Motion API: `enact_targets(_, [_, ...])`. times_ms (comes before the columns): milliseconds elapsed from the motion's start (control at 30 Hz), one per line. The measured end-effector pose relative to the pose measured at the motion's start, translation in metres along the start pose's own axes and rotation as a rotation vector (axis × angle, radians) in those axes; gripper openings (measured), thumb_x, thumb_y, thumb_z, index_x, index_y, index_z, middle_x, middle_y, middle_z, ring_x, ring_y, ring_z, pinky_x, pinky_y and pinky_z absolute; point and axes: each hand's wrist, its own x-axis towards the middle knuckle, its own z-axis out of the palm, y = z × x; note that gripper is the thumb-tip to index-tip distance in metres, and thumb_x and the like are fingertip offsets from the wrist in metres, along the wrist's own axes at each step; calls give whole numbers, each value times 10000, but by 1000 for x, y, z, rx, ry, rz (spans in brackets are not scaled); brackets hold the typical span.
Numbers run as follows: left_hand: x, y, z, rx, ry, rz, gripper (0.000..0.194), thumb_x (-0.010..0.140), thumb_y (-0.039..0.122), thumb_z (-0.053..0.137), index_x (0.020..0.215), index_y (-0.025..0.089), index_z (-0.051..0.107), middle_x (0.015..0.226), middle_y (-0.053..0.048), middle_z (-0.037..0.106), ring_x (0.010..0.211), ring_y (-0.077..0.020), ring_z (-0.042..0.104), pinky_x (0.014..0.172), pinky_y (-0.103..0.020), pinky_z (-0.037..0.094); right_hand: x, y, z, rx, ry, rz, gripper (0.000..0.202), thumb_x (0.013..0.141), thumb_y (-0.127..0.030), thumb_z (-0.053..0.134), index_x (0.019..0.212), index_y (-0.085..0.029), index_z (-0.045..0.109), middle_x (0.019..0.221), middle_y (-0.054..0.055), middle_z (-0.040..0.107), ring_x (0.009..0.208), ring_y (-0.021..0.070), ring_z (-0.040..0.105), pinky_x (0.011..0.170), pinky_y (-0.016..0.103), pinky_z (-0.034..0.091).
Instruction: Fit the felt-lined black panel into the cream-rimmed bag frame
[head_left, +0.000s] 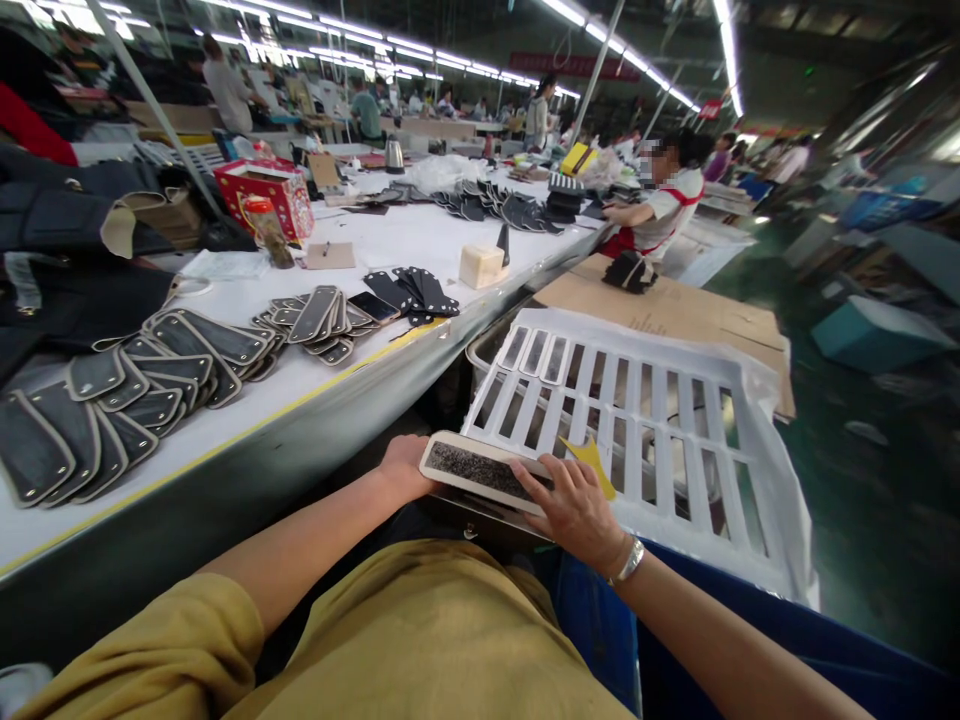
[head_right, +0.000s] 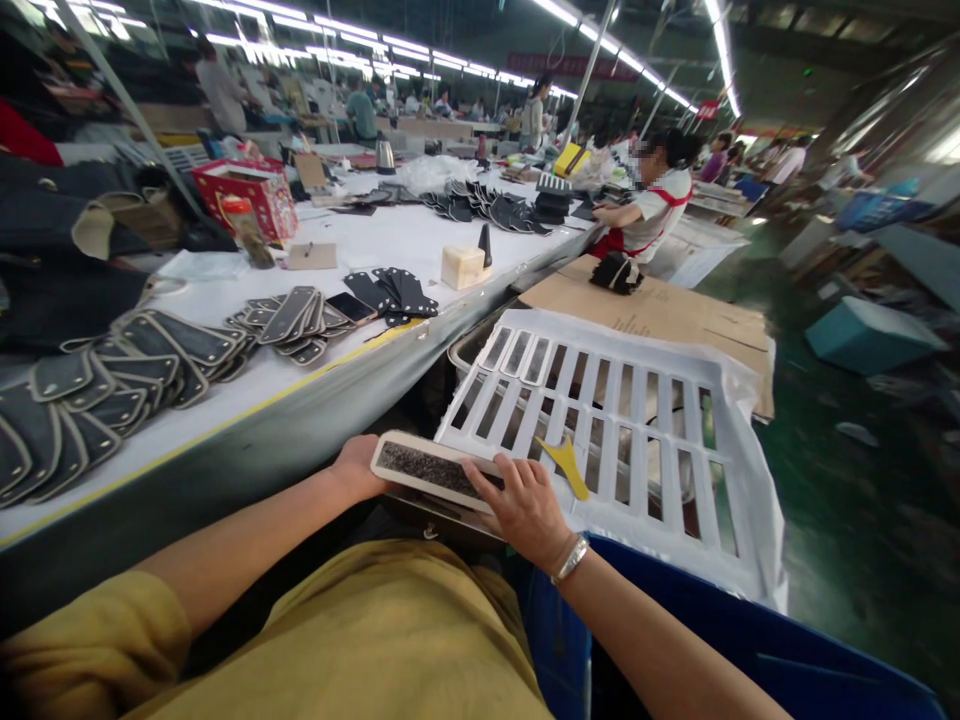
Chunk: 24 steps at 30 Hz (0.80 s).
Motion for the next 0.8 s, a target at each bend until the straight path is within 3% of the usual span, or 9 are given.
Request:
enact_targets(67, [-14,-5,-5,40,24,-2,328,745,462,574,804,162,693,820,-122,682,807,-293,620,698,-351,436,0,0,-1,-13,4,-23,640,798,-443,577,1383,-294,362,1137,132,483,963,292,462,909,493,352])
enact_targets(167, [-46,-17,-3,122,59,158,356,798,521,526,916,217,668,989,-75,659,946,-264,573,791,-356,407,1,0,-1,-19,-29,-47,642,811,-474,547,1395,-309,337,1099,126,504,899,276,473,809,450,412])
enact_targets(300, [-76,-32,19,255,154,336,252,904,322,452,1061,196,603,1076,-77,627,1001,-212,535,793,-333,381,10,-5,3,1,-46,-105,650,802,-489,548,1385,-270,366,1054,144,522,845,279,480,663,397,430])
enact_targets(400, [-79,-37,34,310,286,374,255,934,176,366,1020,185,605,1036,-63,639,980,-179,538,775,-314,362,18,-11,5,1,-63,-197,587,823,-460,533,1366,-288,390,994,123,543,797,255,492,629,370,424])
enact_targets(567, [-72,-40,38,327,447,459,243,934,163,370,972,167,610,955,-49,652,904,-164,549,722,-301,347,19,-11,1,-12,-147,-246,527,854,-422,487,1350,-266,405,928,104,554,745,220,516,578,320,403])
enact_targets(800, [-71,-45,34,327,502,519,194,920,163,421,991,155,600,916,-43,652,883,-162,546,688,-295,336,27,-6,-1,60,-321,-210,669,767,-508,578,1362,-275,377,1063,127,539,712,219,584,594,308,439])
